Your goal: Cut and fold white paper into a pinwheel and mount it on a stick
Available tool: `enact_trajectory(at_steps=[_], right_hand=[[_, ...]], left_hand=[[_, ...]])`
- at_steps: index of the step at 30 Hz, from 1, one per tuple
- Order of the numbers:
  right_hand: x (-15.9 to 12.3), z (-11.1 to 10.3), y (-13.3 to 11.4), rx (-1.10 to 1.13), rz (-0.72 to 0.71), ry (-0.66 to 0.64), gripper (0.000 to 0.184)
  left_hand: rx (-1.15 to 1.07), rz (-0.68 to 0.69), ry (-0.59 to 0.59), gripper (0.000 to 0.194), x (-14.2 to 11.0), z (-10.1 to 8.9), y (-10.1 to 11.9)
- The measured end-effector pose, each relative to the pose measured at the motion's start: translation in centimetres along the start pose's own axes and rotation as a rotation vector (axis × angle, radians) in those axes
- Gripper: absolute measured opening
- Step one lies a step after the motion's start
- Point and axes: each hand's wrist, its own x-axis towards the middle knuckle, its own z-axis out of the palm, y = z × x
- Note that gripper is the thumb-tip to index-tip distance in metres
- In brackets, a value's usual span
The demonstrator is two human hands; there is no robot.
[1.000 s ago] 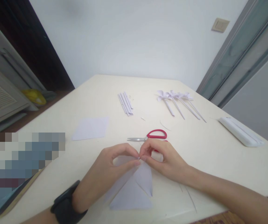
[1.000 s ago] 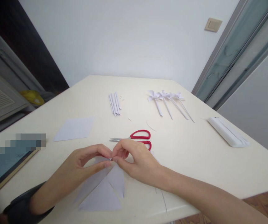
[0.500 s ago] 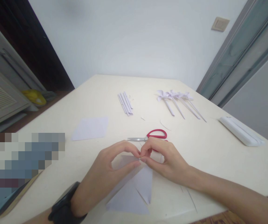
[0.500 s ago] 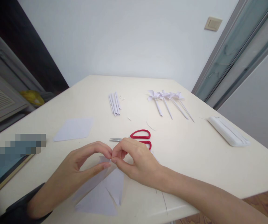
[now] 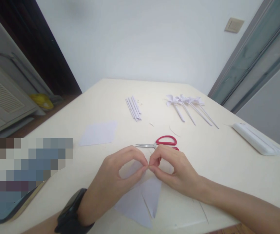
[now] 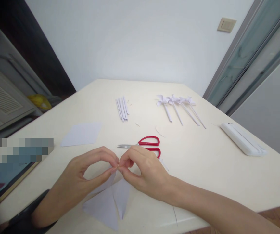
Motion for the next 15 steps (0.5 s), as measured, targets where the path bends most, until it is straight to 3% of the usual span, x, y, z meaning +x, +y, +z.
enact_trajectory(at_steps=[15], right_hand=[[0.06,0.12,0.01,-0.054,-0.059,-0.011,0.008]], left_hand=[[-0.003,-0.029,-0.017,0.012,0.13,-0.16,0.3]])
